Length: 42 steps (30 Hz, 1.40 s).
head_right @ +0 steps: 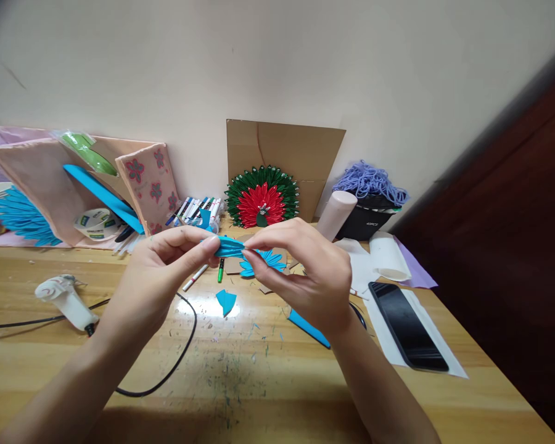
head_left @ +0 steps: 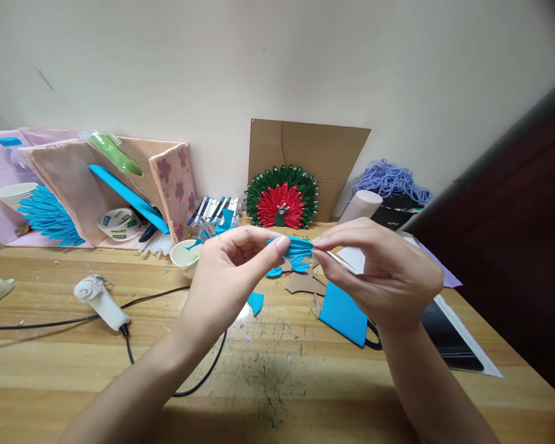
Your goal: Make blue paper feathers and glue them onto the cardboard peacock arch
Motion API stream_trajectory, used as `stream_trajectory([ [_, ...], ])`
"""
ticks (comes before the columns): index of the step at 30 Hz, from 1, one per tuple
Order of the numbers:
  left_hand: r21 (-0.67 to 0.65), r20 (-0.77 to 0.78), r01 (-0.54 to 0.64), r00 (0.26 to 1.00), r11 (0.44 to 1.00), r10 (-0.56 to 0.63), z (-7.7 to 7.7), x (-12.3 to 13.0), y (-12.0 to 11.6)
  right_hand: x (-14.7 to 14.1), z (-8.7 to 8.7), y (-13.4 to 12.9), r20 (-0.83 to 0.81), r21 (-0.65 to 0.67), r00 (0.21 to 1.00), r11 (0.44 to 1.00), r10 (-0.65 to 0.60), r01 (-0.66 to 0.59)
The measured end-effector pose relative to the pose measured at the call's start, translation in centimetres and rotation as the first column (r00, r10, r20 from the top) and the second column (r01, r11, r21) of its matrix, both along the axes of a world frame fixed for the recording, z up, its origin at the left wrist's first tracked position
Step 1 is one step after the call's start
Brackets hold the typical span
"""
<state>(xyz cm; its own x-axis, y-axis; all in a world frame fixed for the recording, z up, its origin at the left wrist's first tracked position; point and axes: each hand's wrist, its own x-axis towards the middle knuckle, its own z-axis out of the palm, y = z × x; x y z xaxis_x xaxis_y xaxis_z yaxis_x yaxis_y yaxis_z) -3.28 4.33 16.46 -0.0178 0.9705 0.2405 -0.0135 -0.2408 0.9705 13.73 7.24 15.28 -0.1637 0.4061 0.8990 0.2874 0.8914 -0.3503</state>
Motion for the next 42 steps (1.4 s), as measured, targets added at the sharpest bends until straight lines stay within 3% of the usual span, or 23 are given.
stream_trajectory([
  [18, -0.019, 0.001, 0.016, 1.0, 1.0, -0.016, -0.32, -0.24, 0.22, 0.23, 0.05, 0.26, 0.111, 0.03, 0.994, 1.0, 0.006, -0.009],
  [31, 0.006, -0.011, 0.002, 1.0, 1.0, -0.002, -0.24, -0.09, 0.1, 0.31, 0.12, 0.27, 0.146, -0.018, 0.989, 1.0, 0.008, -0.005],
  [42, 0.081, -0.11, -0.009, 0.994, 0.997, 0.018, 0.27, -0.12, -0.4, 0.35, 0.21, 0.1, 0.171, -0.001, 0.985, 1.0, -0.02, 0.02],
])
